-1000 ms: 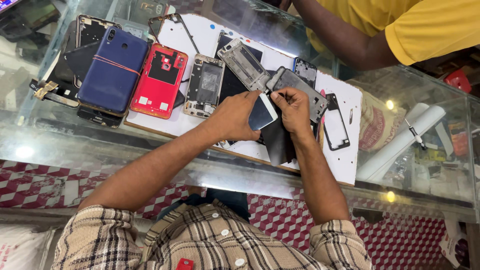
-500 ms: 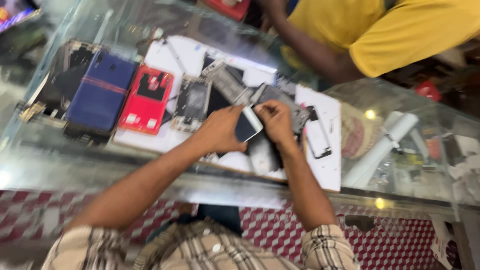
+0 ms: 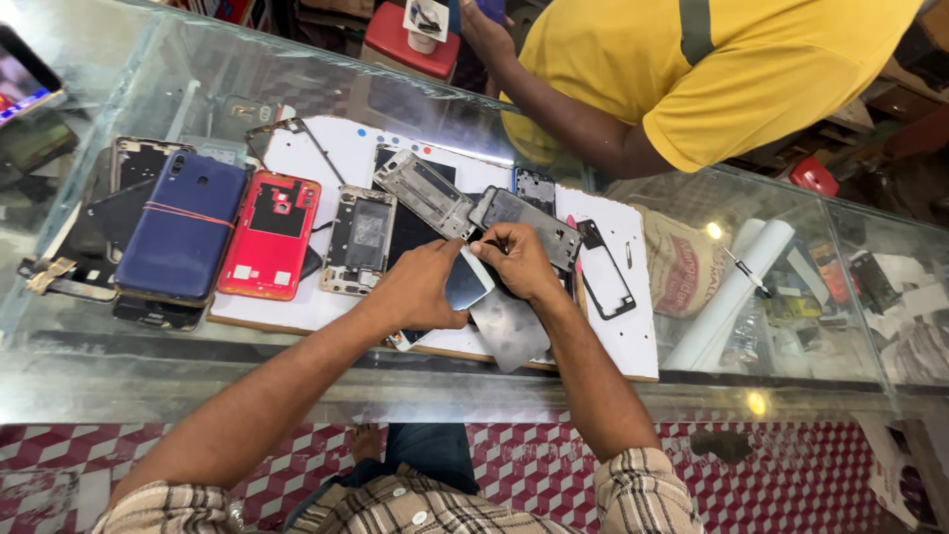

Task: The person disassembles a white smartphone by removing the back cover and separating the screen assembly from the frame. They then handle a black screen protector package and continue to manipulate the phone's internal components on a glass counter.

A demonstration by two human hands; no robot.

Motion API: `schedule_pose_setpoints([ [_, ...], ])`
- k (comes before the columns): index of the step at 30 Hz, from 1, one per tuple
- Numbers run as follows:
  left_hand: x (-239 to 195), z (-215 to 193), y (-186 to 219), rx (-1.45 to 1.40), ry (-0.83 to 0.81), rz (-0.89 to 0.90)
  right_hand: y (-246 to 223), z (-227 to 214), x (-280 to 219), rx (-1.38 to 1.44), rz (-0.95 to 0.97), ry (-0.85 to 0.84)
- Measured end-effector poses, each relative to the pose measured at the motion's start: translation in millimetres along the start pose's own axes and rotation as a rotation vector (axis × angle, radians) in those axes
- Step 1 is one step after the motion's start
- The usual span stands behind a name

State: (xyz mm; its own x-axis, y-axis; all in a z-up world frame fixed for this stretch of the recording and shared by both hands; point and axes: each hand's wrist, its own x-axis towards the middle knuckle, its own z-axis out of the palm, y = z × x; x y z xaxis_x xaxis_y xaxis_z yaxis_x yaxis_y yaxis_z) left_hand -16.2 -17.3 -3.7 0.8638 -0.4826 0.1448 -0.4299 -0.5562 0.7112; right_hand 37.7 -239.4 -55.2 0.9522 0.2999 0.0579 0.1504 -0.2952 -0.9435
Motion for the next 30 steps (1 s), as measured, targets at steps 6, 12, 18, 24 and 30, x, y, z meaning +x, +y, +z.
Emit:
schedule_pose_setpoints([
  [6,0,4,-2,0.005,0.036,0.051,3,0,2,-0.122,-0.047,0.021],
  [12,-3,1,-3,-0.133,0.102,0.087,-8,-13,6,-0.142,0.164,-0.023],
  [18,-12,5,-16,-0.059,0.066,0.047,-11,-17,-1,0.085,0.141,-0.026],
  [24,-13,14,-22,0.021,0.117,0.125,13,-24,1,-0.042,0.074,-0.025],
  [30,-17,7,-21,-0.013,0.128,0.138,27,-19,8,-0.198,-0.094,-0.039],
])
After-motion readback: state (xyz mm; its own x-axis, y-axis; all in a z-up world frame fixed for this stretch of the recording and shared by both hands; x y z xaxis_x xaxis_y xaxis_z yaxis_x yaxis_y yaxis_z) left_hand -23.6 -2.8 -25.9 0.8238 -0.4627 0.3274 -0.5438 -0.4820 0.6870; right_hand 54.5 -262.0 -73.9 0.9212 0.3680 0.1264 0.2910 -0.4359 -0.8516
